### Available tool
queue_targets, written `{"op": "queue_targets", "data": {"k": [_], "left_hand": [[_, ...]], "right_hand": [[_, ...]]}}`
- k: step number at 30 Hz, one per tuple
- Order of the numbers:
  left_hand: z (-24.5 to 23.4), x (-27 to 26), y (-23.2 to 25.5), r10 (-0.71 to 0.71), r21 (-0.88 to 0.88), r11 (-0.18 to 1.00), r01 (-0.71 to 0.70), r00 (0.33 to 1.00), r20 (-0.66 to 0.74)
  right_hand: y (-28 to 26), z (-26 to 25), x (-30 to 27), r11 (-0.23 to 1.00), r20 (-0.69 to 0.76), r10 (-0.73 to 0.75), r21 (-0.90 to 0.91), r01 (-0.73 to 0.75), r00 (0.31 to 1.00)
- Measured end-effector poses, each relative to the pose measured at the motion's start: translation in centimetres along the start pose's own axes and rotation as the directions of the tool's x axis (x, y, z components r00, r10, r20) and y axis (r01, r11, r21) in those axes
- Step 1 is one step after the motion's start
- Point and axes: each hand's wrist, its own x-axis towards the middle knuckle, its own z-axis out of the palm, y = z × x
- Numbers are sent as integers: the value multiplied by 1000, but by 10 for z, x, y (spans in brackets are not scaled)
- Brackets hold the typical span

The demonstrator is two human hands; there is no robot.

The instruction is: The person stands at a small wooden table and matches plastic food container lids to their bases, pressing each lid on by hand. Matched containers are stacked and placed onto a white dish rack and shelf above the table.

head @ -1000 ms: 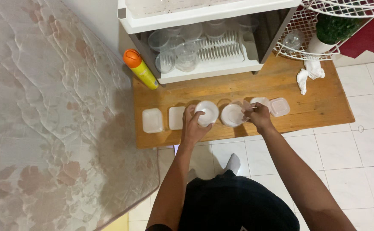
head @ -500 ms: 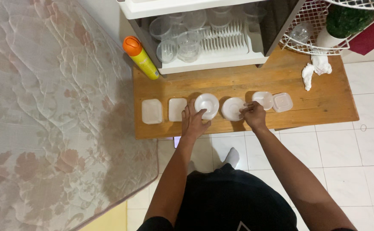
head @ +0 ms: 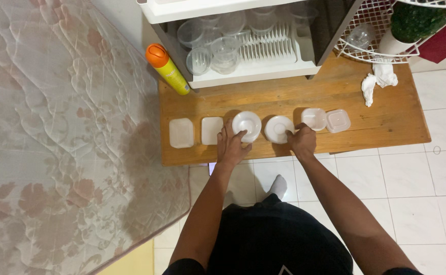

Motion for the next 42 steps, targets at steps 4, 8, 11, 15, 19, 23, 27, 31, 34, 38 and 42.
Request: {"op": "queue_targets", "data": {"k": [4,8,11,15,19,23,27,31,34,38,42], "left_hand": [[0,3,1,-14,4,1000,14,1000,15],[-1,4,0,-18,14,1000,18,999,33],[-1,6,1,-34,25,999,33,998,51],[0,5,0,-30,24,999,29,999,35],[1,5,0,-24,13,1000,24,999,21],[2,5,0,-43,11,999,43,999,22],[3,4,2,-51,-4,999,51,999,0],[4,3,4,-65,-25,998,65,998,-20],[3,5,8,-68,-13,998,68,997,-46],[-1,10,16,-64,8,998,65,993,-98],[-3,12,25,-107,14,994,109,987,-118]], "right_hand": [[-5,-3,0,999,13,29,-22,-29,999],[-11,-8,-3,993,38,7,-119,-3,999],[-14,-12,-10,955,27,-170,-244,171,985],[-18,-11,-17,869,74,-420,-254,424,905],[-14,-12,-21,808,174,-507,-246,536,844],[-10,-11,-22,810,180,-507,-237,537,843],[-8,-14,-22,815,208,-493,-229,532,845],[-5,-15,-20,797,248,-510,-226,561,824],[0,-12,-15,775,282,-517,-247,582,808],[9,-6,-2,743,332,-531,-259,617,779],[11,0,13,693,323,-600,-249,677,732]]}}
